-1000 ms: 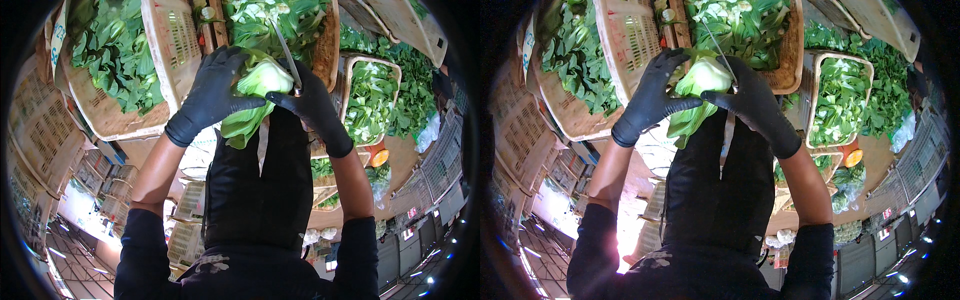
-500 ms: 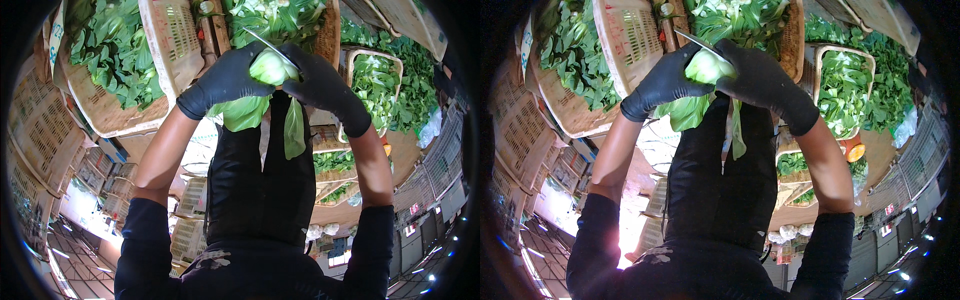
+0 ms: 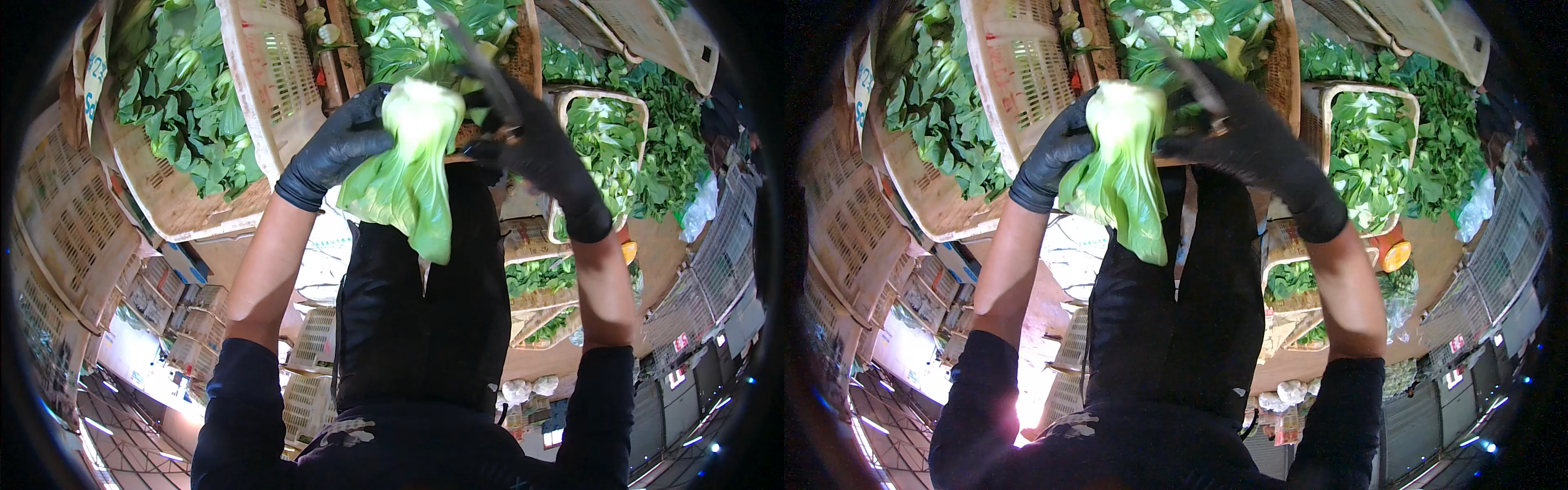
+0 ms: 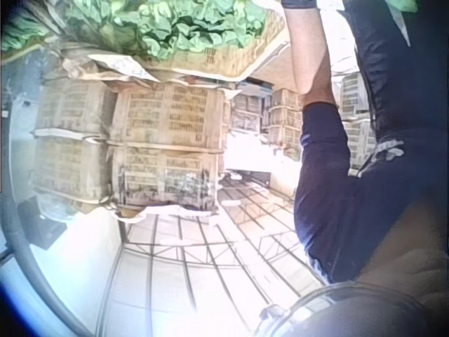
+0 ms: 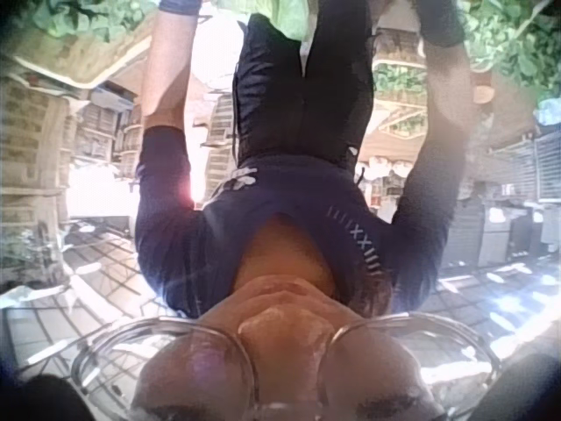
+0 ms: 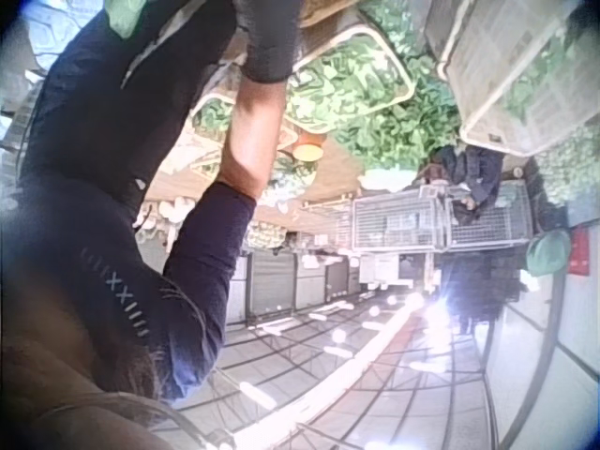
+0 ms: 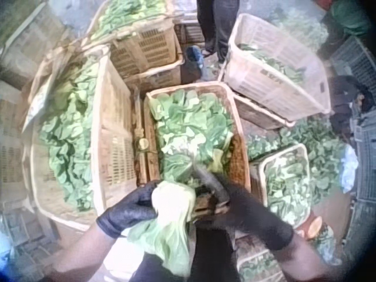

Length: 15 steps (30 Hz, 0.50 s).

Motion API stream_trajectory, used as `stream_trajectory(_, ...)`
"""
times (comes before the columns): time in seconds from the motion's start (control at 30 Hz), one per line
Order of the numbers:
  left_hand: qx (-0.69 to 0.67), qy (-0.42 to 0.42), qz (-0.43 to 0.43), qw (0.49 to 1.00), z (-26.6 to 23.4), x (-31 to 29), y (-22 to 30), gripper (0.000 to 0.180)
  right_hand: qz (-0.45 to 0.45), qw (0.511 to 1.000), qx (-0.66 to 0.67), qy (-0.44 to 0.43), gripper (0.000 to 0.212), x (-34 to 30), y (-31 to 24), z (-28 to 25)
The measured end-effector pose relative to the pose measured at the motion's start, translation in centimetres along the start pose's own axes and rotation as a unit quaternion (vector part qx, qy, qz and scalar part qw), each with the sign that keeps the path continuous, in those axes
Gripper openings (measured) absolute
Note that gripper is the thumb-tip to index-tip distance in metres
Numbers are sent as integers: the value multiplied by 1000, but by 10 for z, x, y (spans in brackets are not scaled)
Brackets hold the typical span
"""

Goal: The person trims the roots and outer leaves of green vegetables using a knife, then places the processed vegetables into a nearby basket.

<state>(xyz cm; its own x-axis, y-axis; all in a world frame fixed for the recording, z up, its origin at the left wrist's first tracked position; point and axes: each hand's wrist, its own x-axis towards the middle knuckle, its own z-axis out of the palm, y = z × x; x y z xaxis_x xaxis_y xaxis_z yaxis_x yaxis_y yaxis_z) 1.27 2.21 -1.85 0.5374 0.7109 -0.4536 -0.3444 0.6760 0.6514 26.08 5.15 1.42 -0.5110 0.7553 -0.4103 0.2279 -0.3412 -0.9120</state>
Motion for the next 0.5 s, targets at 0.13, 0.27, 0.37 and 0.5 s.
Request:
stream_trajectory(0.13,67,44,-58,995,6,6,4,54,-40,992,-105,56,62,3,4,22)
stream_trajectory(0.27,226,59,-45,971,26,4,-7,58,10,985,-166,43,57,3,3,25)
stream_trajectory(0.37,299,95,-18,949,38,-2,-18,62,8,990,-142,4,50,1,8,25)
stream_trajectory(0.5,296,57,-70,951,35,-3,-22,65,5,991,-128,-32,49,-8,28,13)
